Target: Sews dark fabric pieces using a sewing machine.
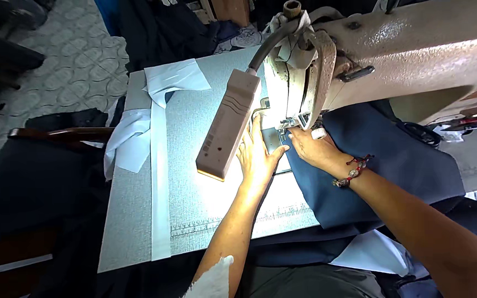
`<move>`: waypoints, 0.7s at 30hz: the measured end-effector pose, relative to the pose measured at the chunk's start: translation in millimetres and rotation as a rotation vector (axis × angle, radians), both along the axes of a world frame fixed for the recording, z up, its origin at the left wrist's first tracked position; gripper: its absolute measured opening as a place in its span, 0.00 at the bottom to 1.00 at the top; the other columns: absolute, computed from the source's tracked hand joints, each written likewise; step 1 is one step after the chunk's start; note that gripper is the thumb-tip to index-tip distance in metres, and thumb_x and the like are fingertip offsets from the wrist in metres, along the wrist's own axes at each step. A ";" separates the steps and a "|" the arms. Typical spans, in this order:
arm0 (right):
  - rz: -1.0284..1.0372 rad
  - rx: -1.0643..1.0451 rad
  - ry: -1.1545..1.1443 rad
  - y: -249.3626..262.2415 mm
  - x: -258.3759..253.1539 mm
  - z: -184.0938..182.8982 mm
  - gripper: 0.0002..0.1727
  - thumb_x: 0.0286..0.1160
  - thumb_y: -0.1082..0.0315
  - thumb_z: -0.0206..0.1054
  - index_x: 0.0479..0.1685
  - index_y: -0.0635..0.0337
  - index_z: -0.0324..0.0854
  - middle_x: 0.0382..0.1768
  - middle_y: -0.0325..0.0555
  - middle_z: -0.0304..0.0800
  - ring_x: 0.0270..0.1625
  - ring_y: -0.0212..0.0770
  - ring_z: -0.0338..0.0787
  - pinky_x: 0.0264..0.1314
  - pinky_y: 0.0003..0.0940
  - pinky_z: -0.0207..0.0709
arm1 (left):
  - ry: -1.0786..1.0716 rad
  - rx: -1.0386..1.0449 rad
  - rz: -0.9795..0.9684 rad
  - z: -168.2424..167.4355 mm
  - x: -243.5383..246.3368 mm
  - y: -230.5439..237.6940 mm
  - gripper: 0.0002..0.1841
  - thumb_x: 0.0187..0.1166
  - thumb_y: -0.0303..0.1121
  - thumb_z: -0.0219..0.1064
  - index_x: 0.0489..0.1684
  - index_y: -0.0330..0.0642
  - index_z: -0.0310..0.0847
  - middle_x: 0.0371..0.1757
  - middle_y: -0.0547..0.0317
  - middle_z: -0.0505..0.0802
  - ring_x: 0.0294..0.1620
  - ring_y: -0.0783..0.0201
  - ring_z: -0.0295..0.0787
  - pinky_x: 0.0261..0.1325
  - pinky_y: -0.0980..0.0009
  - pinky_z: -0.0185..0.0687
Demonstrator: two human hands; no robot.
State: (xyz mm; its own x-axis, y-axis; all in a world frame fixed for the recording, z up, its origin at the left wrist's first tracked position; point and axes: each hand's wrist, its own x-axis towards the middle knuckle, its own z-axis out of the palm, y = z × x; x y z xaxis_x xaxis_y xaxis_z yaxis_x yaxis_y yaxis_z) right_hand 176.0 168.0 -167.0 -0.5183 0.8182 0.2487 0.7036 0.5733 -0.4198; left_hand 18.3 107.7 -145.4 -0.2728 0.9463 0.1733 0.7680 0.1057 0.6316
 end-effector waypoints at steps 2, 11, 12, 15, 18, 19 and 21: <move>0.008 0.006 -0.008 8.6 -1.3 -3.7 0.21 0.88 0.64 0.53 0.68 0.66 0.83 0.71 0.64 0.84 0.81 0.63 0.76 0.88 0.56 0.59 | 0.001 -0.022 0.004 0.8 -0.6 0.2 0.56 0.61 0.49 0.85 0.94 0.48 0.53 0.92 0.40 0.61 0.93 0.33 0.47 0.81 0.31 0.51; -0.046 0.032 0.101 -33.3 11.6 27.5 0.19 0.84 0.67 0.62 0.66 0.69 0.84 0.68 0.69 0.83 0.74 0.67 0.81 0.77 0.60 0.72 | 0.012 -0.012 -0.010 4.4 1.4 -4.0 0.57 0.63 0.49 0.84 0.94 0.43 0.51 0.92 0.39 0.62 0.95 0.36 0.42 0.88 0.33 0.38; -0.039 0.053 0.128 -50.6 15.0 28.1 0.19 0.80 0.65 0.64 0.64 0.66 0.86 0.62 0.66 0.86 0.67 0.65 0.84 0.68 0.60 0.78 | 0.012 -0.012 -0.029 5.4 1.8 -5.1 0.55 0.64 0.47 0.84 0.93 0.39 0.53 0.91 0.37 0.63 0.95 0.34 0.42 0.88 0.32 0.35; -0.010 0.064 0.137 -115.7 26.0 20.5 0.26 0.73 0.48 0.65 0.60 0.59 0.90 0.52 0.55 0.90 0.55 0.56 0.89 0.55 0.52 0.82 | 0.041 0.097 -0.110 2.6 1.0 -8.6 0.42 0.66 0.44 0.82 0.81 0.34 0.69 0.82 0.34 0.75 0.91 0.30 0.53 0.87 0.32 0.41; -0.028 0.163 0.097 -141.9 34.1 0.2 0.22 0.75 0.59 0.61 0.62 0.61 0.87 0.56 0.58 0.92 0.62 0.60 0.91 0.69 0.56 0.80 | 0.066 0.295 -0.332 -12.1 -3.2 -8.5 0.12 0.73 0.33 0.76 0.47 0.36 0.89 0.58 0.41 0.89 0.67 0.40 0.81 0.68 0.43 0.71; -0.046 0.202 0.116 -139.9 36.0 -4.7 0.19 0.76 0.66 0.59 0.60 0.63 0.88 0.53 0.56 0.95 0.60 0.58 0.92 0.68 0.54 0.81 | 0.060 0.346 -0.441 -17.7 -5.5 -8.1 0.04 0.74 0.27 0.72 0.38 0.38 0.92 0.52 0.46 0.92 0.64 0.44 0.85 0.65 0.48 0.75; -0.087 0.270 0.168 -125.3 39.0 -8.7 0.18 0.73 0.75 0.57 0.54 0.63 0.90 0.43 0.53 0.96 0.51 0.54 0.94 0.59 0.47 0.84 | 0.038 0.346 -0.622 -21.4 -9.6 -9.0 0.10 0.70 0.22 0.64 0.31 0.42 0.94 0.51 0.51 0.95 0.66 0.46 0.85 0.68 0.49 0.74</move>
